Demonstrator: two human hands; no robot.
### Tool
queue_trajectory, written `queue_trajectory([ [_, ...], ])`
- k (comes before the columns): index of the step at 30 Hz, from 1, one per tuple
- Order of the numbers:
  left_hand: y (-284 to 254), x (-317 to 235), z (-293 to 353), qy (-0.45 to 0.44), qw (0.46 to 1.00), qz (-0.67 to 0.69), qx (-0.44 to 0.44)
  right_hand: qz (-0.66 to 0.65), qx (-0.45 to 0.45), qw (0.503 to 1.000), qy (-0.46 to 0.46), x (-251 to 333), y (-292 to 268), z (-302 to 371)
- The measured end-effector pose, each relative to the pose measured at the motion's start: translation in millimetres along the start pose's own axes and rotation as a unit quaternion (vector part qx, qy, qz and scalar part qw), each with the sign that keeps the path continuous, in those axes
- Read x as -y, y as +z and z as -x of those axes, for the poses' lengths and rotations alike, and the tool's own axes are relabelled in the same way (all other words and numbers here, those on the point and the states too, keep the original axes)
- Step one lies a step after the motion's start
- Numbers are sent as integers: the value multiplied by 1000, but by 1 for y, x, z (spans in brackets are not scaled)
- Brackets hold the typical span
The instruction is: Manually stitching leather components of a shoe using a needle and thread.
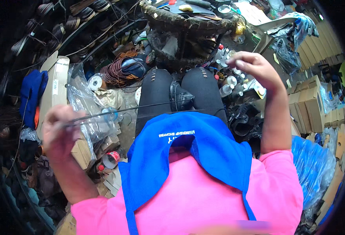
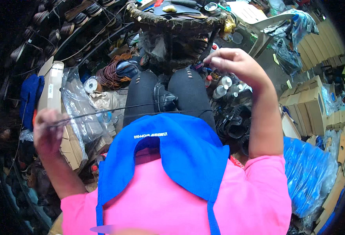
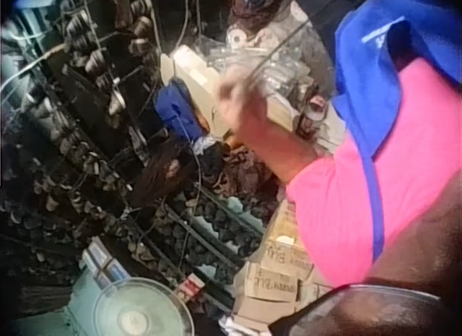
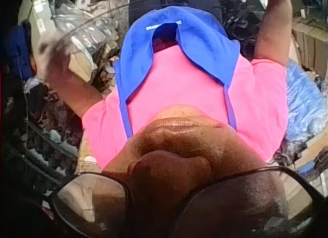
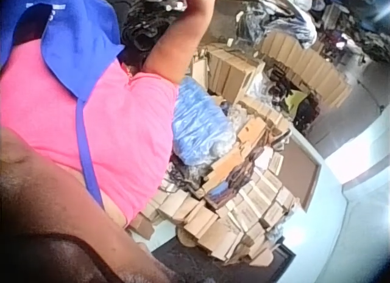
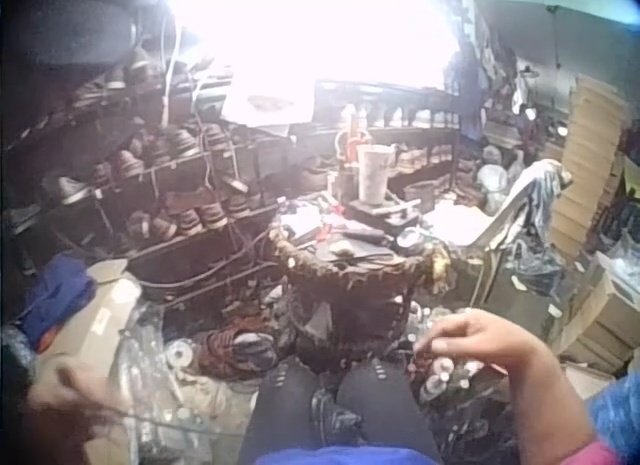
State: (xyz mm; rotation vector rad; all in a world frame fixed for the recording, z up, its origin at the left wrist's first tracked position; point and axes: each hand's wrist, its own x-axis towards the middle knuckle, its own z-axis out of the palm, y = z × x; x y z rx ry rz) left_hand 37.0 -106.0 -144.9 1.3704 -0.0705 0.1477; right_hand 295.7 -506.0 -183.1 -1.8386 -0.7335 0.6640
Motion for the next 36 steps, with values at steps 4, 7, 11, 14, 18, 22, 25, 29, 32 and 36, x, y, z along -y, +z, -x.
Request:
queue_trajectory([
  [4, -55, -18, 49, 45, 990, 111, -71, 77, -64, 983, 155, -78, -16, -39],
  [7, -94, -33, 83, 47, 986, 37, -153, 231, -110, 956, 144, -123, -13, -83],
  [11, -124, -53, 111, -112, 860, -241, -435, 458, -152, 854, 194, -159, -10, -149],
  [14, -117, -50, 112, -203, 793, -382, -430, 543, -115, 806, 205, -186, -14, -185],
  [18, -81, -29, 67, -3, 415, -883, -217, 522, -87, 818, 227, -217, -19, -208],
  [22, -35, -6, -5, 84, 426, -877, -206, 559, -83, 813, 141, -222, -18, -206],
  [25, 13, 26, -45, -44, 771, -570, -280, 599, -120, 781, 130, -214, -18, -202],
  [29, 74, 93, -87, 43, 834, -549, 33, 508, -104, 850, 90, -216, -23, -212],
  [32, 104, 128, -106, -84, 867, -469, 149, 530, -79, 829, 157, -231, -29, -225],
  [36, 124, 152, -114, -100, 826, -502, 235, 574, -106, 809, 69, -242, -31, -232],
])
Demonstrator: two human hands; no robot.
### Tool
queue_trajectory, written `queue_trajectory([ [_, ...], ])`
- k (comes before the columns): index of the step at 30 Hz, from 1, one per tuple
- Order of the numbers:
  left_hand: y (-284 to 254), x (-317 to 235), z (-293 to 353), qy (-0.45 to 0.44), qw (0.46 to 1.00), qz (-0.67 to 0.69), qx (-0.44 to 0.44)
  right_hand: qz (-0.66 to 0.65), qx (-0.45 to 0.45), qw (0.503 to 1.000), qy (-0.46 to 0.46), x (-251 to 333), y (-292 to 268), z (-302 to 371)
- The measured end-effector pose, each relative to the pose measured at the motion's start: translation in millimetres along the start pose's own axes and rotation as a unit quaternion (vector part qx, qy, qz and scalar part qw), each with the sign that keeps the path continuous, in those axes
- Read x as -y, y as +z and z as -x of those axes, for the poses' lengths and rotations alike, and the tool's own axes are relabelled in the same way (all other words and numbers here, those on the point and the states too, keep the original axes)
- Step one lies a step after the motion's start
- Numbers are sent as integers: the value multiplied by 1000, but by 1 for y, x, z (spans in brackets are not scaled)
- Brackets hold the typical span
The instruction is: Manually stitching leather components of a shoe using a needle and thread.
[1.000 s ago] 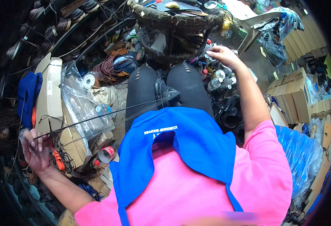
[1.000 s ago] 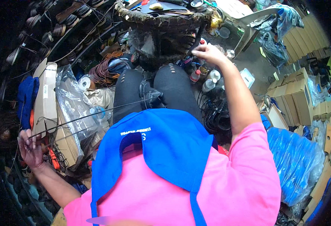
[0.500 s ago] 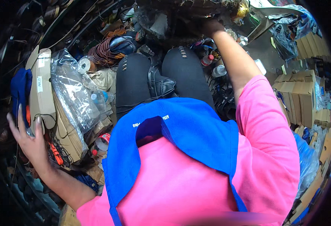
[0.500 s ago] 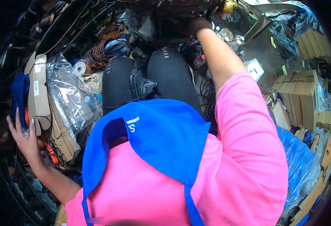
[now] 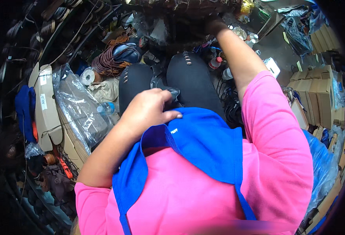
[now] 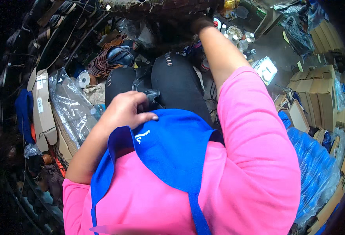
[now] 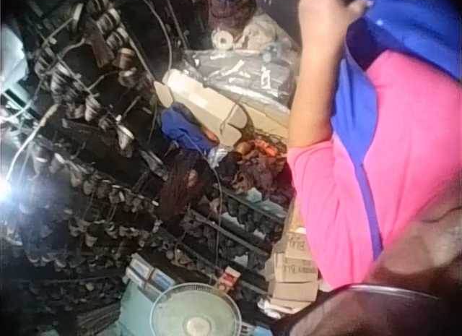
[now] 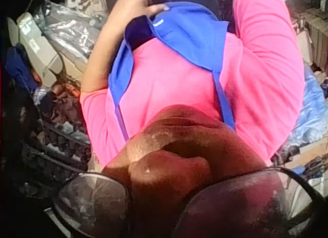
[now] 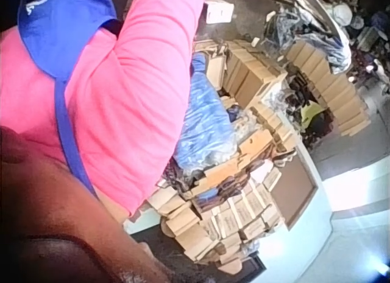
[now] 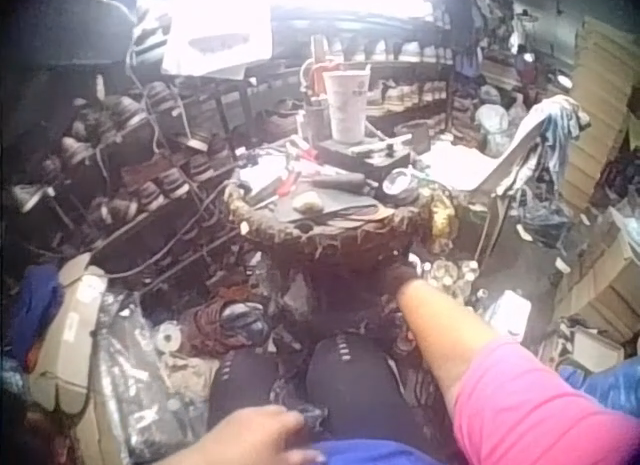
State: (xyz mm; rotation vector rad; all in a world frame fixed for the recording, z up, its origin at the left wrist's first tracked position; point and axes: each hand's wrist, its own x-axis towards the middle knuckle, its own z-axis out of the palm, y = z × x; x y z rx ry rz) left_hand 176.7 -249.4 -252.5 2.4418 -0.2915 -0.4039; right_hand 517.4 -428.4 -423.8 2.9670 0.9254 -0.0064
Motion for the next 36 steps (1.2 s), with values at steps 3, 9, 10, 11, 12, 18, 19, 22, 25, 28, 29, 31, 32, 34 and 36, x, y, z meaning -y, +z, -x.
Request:
queue_trajectory([
  [3, 11, 0, -2, -16, 1000, -24, 0, 43, 77, 996, -7, 3, -19, 4],
  [9, 16, 7, 2, -33, 993, 88, -75, 8, 124, 992, 28, -1, -81, 58],
  [10, 16, 6, 3, -31, 993, 91, -75, -22, 170, 982, 77, -3, -88, 70],
  [11, 17, 5, 2, -33, 994, 74, -74, -83, 194, 971, 108, -10, -93, 90],
  [12, 18, 3, 3, -26, 995, 60, -77, -50, 166, 983, 63, -13, -96, 108],
  [18, 23, 0, 10, 43, 991, -16, -129, -503, 91, 849, 132, 0, -122, 259],
  [19, 22, 1, 13, 2, 994, 15, -104, -468, 69, 877, 82, 9, -131, 280],
  [22, 18, 7, 19, -52, 995, 58, -55, -338, 29, 941, -1, 40, -159, 317],
  [25, 16, 8, 24, -119, 982, 149, 1, -189, -8, 977, -97, 67, -178, 329],
  [28, 15, 5, 29, -36, 998, 37, -21, -133, 3, 983, -126, 82, -190, 328],
  [29, 14, 3, 30, -42, 998, 35, -23, -102, 1, 985, -142, 86, -193, 327],
  [31, 13, 0, 32, -27, 999, 14, -31, -89, -12, 984, -156, 92, -195, 323],
  [32, 12, -2, 33, -33, 999, 11, -33, -73, -22, 984, -163, 95, -196, 321],
  [34, 10, -5, 36, -48, 997, -23, -48, -62, -32, 982, -173, 100, -196, 318],
  [36, 9, -7, 38, -62, 997, -12, -55, -36, -34, 982, -180, 105, -196, 314],
])
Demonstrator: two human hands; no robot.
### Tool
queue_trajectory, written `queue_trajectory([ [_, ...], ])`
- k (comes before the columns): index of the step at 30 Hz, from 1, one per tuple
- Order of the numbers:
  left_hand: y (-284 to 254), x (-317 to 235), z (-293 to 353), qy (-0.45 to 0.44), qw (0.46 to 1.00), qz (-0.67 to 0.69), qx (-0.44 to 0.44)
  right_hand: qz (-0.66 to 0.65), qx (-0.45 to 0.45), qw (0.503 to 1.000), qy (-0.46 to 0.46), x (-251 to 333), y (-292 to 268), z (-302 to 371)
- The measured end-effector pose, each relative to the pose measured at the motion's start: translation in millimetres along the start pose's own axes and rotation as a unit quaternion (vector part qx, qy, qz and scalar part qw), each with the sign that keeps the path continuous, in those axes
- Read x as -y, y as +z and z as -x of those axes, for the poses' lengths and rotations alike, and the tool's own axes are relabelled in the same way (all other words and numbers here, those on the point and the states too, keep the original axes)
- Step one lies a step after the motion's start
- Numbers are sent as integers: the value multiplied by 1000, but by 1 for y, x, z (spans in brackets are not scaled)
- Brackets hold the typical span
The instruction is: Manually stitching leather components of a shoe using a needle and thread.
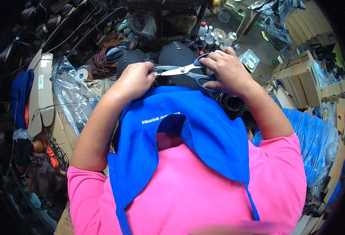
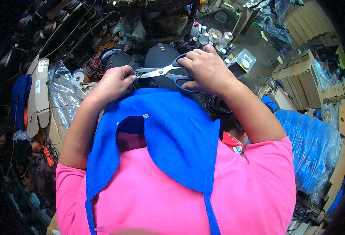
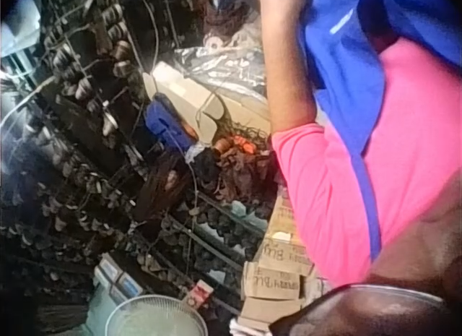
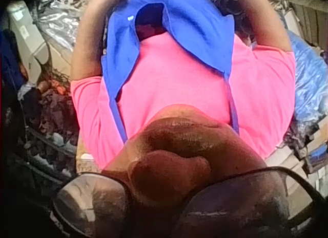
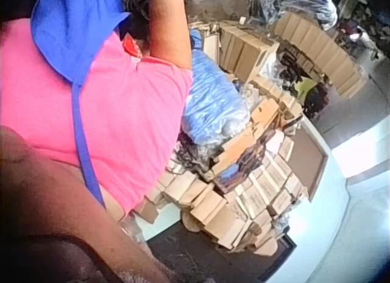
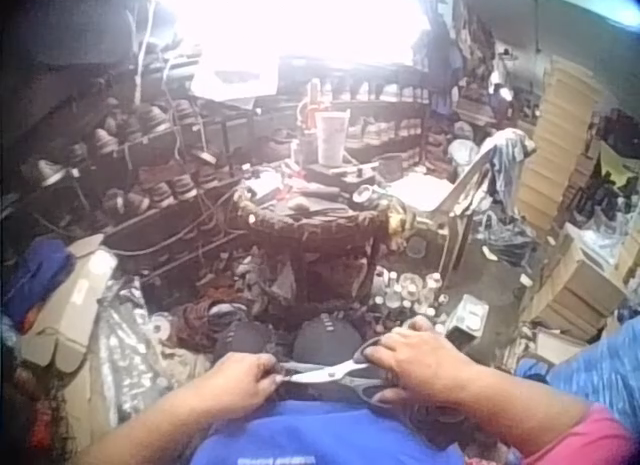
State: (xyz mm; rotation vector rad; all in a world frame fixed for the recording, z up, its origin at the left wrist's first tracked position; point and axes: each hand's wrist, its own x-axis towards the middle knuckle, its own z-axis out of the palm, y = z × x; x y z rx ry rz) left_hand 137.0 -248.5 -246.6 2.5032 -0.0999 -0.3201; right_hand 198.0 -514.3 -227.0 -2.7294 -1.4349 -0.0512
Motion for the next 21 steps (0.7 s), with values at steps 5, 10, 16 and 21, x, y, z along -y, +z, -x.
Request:
queue_trajectory([
  [5, -4, -5, 6, 10, 999, -36, -30, 26, -18, 999, -19, 8, 2, -9],
  [10, -5, -8, 9, 34, 997, -50, -48, 43, -6, 999, -18, 14, -3, -12],
  [16, -5, -11, 10, 56, 996, -43, -60, 21, 1, 1000, -14, 19, -8, -14],
  [21, -27, -12, 22, 54, 996, 31, -70, 42, 58, 997, 37, 10, -7, -11],
])
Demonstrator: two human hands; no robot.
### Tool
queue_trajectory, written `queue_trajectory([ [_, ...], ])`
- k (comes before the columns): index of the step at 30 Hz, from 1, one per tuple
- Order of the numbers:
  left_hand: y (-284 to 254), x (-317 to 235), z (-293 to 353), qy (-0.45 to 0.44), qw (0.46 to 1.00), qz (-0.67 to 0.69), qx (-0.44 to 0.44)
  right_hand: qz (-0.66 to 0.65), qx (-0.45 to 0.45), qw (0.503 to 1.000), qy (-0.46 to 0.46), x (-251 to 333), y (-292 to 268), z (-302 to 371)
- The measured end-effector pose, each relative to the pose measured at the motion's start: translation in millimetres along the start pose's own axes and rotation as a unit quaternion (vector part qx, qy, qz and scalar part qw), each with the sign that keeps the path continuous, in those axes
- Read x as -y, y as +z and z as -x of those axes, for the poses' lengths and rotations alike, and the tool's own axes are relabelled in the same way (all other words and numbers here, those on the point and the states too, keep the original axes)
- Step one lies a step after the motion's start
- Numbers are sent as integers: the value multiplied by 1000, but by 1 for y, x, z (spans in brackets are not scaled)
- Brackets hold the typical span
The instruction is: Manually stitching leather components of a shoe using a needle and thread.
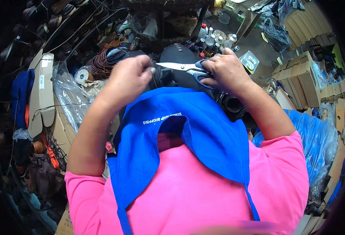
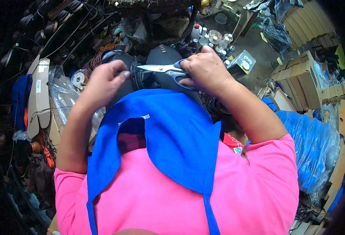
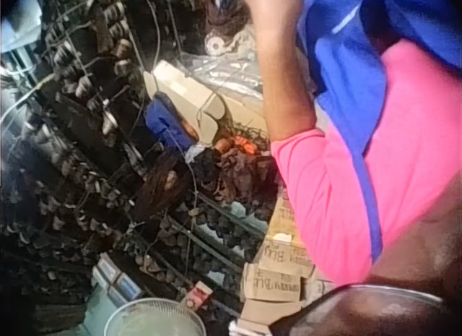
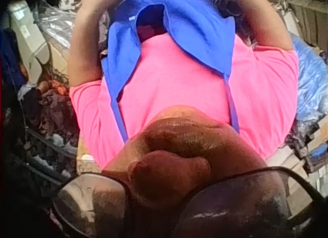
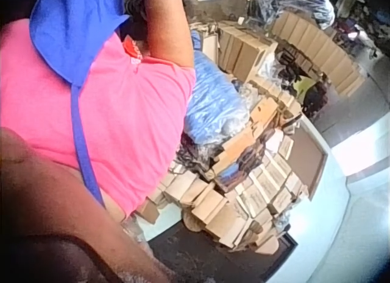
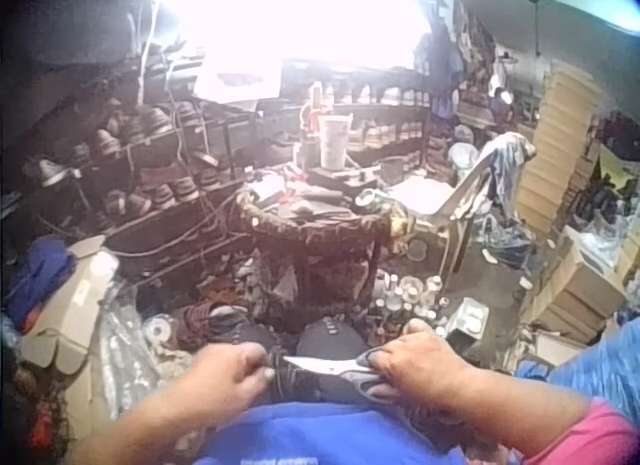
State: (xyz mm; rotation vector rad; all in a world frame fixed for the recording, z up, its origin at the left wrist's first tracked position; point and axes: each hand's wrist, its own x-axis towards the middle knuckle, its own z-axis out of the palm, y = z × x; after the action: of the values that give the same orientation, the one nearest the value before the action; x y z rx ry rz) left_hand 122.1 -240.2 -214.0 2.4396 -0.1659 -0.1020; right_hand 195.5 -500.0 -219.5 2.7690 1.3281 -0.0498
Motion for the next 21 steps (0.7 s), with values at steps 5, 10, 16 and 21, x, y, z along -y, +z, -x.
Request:
queue_trajectory([
  [5, -36, 29, 12, -66, 987, 145, -20, -128, -47, 988, 68, -35, 18, 3],
  [10, 0, 66, 18, -189, 891, 396, 121, -420, 81, 845, 321, -97, 64, -28],
  [16, 34, 83, 3, -247, 787, 546, 143, -295, 59, 920, 250, -145, 108, -92],
  [21, 37, 79, -6, -262, 750, 592, 133, -131, 63, 946, 291, -153, 122, -148],
])
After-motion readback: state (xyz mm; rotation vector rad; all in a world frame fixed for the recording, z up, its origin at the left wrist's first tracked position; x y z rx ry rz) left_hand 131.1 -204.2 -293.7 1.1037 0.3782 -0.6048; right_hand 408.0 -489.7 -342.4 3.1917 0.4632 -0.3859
